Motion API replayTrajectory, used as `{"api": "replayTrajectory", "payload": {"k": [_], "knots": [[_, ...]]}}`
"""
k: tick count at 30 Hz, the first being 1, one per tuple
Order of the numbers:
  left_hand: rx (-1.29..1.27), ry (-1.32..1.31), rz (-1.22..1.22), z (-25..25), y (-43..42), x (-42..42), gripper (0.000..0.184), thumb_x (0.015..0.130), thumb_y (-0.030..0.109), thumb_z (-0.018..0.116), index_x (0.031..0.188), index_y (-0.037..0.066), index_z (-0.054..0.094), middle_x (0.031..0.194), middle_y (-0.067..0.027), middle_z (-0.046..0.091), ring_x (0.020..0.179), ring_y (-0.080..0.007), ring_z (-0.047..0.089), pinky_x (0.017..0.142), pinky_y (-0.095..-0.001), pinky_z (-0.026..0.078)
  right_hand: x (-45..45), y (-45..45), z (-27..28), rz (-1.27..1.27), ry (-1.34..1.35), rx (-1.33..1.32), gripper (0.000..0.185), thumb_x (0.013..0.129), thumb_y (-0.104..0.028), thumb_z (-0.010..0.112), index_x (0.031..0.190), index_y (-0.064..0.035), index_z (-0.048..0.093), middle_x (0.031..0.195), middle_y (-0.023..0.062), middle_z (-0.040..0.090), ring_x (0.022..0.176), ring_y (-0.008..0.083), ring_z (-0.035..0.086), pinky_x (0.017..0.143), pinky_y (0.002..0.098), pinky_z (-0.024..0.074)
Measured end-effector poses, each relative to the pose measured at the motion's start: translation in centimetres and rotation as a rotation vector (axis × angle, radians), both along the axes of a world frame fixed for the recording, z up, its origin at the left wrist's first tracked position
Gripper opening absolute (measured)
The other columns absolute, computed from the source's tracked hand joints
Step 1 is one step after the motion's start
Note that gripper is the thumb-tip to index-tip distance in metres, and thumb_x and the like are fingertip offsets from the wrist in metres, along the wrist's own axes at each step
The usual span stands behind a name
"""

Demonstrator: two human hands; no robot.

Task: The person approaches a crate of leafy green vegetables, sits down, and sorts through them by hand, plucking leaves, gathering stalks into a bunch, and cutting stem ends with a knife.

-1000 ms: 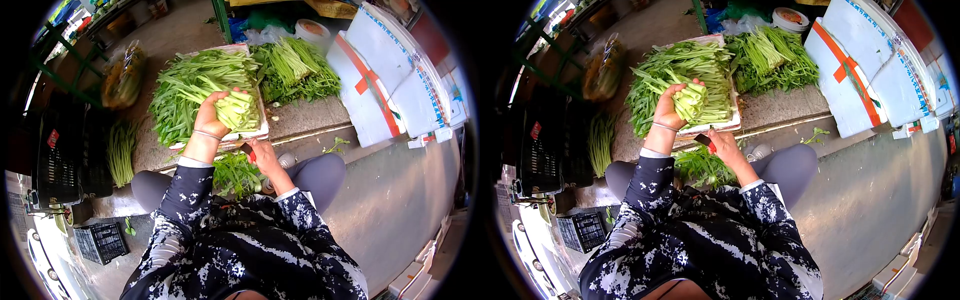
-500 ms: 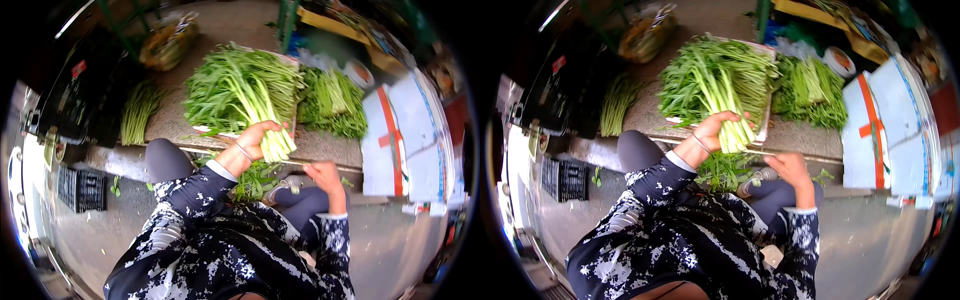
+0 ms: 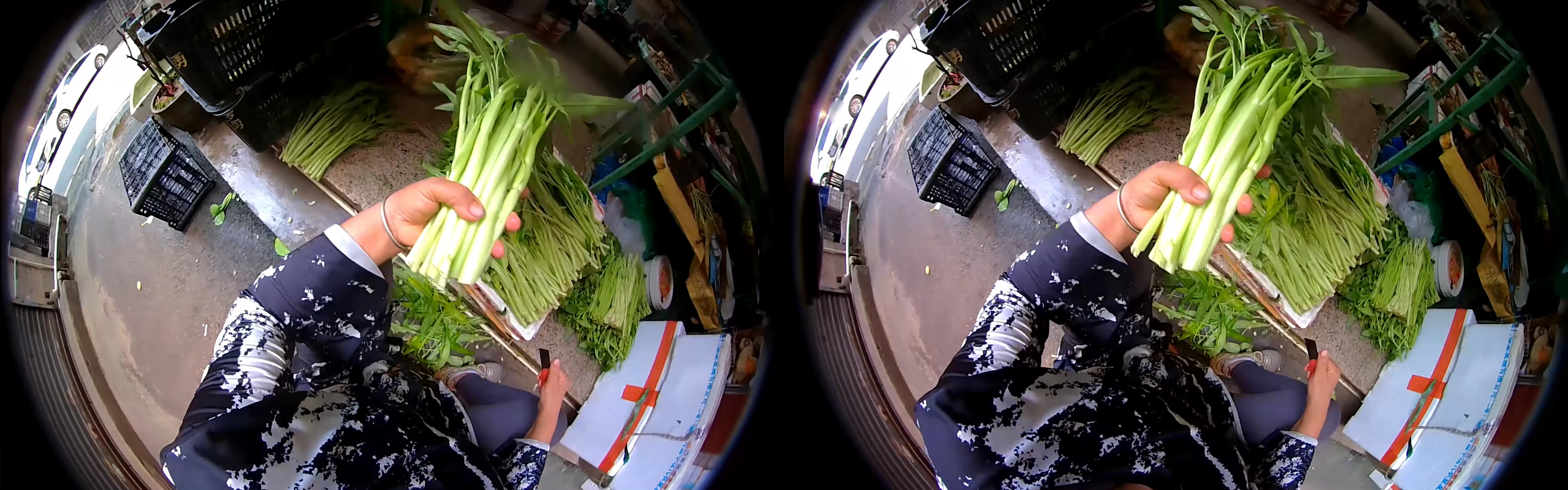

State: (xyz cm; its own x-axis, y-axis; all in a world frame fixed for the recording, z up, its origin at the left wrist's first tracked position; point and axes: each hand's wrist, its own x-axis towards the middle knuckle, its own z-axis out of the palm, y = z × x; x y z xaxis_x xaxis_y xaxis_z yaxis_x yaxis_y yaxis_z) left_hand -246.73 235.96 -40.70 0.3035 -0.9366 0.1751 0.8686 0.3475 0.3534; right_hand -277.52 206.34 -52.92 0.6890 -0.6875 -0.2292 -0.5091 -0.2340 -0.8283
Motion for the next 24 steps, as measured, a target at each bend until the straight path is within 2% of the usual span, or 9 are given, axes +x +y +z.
{"api": "replayTrajectory", "payload": {"k": [7,8,10,12,13,14,16,20,24], "knots": [[0.105,-0.129,0.012,-7.2,4.3,12.3,0.063,0.067,-0.003,0.054,0.126,0.002,0.032,0.095,-0.0181,0.057,0.075,-0.03,0.062,0.068,-0.0402,0.054,1.7,-1.5,-1.3,-0.04,0.279,-0.013,0.048,0.087,-0.04,0.047,0.053,-0.0055,0.049,0.047,0.0025,0.047,0.041,0.0075,0.041,0.04,0.0211,0.0302],[0.108,-0.126,-0.095,-7.1,5.0,13.5,0.064,0.066,-0.003,0.054,0.126,0.002,0.031,0.102,-0.0193,0.053,0.082,-0.0285,0.06,0.067,-0.0408,0.054,2.0,-1.3,-1.4,-0.04,0.324,-0.019,0.048,0.086,-0.04,0.047,0.053,-0.0055,0.05,0.048,0.0021,0.047,0.041,0.0072,0.041,0.04,0.0207,0.0301],[0.099,-0.064,0.083,-6.4,5.3,14.1,0.066,0.065,-0.004,0.053,0.126,0.0,0.03,0.113,-0.0207,0.046,0.089,-0.0271,0.058,0.066,-0.0407,0.055,2.5,-1.2,-1.4,-0.069,0.397,-0.014,0.044,0.087,-0.037,0.048,0.056,-0.0055,0.051,0.047,0.0005,0.045,0.041,0.0079,0.04,0.04,0.0217,0.0317],[0.05,-0.023,-0.007,-6.5,5.6,14.7,0.068,0.064,-0.005,0.053,0.127,-0.002,0.028,0.12,-0.0209,0.04,0.091,-0.0261,0.056,0.065,-0.0398,0.056,3.6,-1.6,-2.3,-0.091,0.224,0.113,0.035,0.083,-0.031,0.056,0.061,-0.0049,0.051,0.049,-0.0012,0.043,0.043,0.0083,0.039,0.042,0.0231,0.0322],[0.054,-0.026,0.049,-6.6,5.5,14.6,0.069,0.064,-0.005,0.053,0.127,-0.004,0.026,0.12,-0.0207,0.039,0.09,-0.027,0.056,0.067,-0.0388,0.056,5.4,-1.7,-2.6,-0.033,0.156,-0.122,0.031,0.079,-0.028,0.06,0.062,-0.0046,0.05,0.051,-0.0017,0.043,0.045,0.0081,0.038,0.043,0.0236,0.0321],[0.172,0.008,0.202,-5.8,4.9,13.8,0.077,0.059,-0.002,0.054,0.128,-0.004,0.021,0.091,-0.024,0.055,0.067,-0.032,0.062,0.058,-0.0416,0.057,9.5,0.0,-1.7,0.03,0.085,-0.354,0.028,0.076,-0.025,0.064,0.063,-0.0044,0.049,0.053,-0.0022,0.042,0.047,0.0079,0.036,0.044,0.024,0.032],[0.18,0.023,-0.031,-7.0,5.3,14.2,0.077,0.058,-0.002,0.054,0.128,-0.004,0.021,0.083,-0.0238,0.057,0.062,-0.0333,0.062,0.057,-0.0416,0.056,16.3,0.8,0.0,-0.008,0.092,-0.412,0.026,0.07,-0.019,0.07,0.065,-0.004,0.049,0.054,-0.0006,0.044,0.052,0.0084,0.039,0.049,0.025,0.0357],[0.13,0.061,-0.071,-6.1,5.7,11.9,0.082,0.058,-0.002,0.054,0.129,-0.003,0.014,0.084,-0.0261,0.056,0.067,-0.0376,0.062,0.061,-0.0447,0.055,30.0,1.7,-1.0,0.285,-0.149,-0.686,0.033,0.067,-0.027,0.07,0.086,-0.0025,0.059,0.093,0.0133,0.058,0.085,0.0298,0.054,0.072,0.0362,0.043],[0.036,0.025,0.032,-3.0,8.1,9.7,0.082,0.058,-0.004,0.053,0.128,-0.006,0.011,0.081,-0.0277,0.054,0.068,-0.0427,0.06,0.062,-0.0482,0.054,35.5,1.9,-3.1,0.374,0.104,-0.704,0.031,0.067,-0.028,0.069,0.081,-0.0034,0.056,0.079,0.015,0.058,0.071,0.0315,0.054,0.062,0.0372,0.0427]]}}
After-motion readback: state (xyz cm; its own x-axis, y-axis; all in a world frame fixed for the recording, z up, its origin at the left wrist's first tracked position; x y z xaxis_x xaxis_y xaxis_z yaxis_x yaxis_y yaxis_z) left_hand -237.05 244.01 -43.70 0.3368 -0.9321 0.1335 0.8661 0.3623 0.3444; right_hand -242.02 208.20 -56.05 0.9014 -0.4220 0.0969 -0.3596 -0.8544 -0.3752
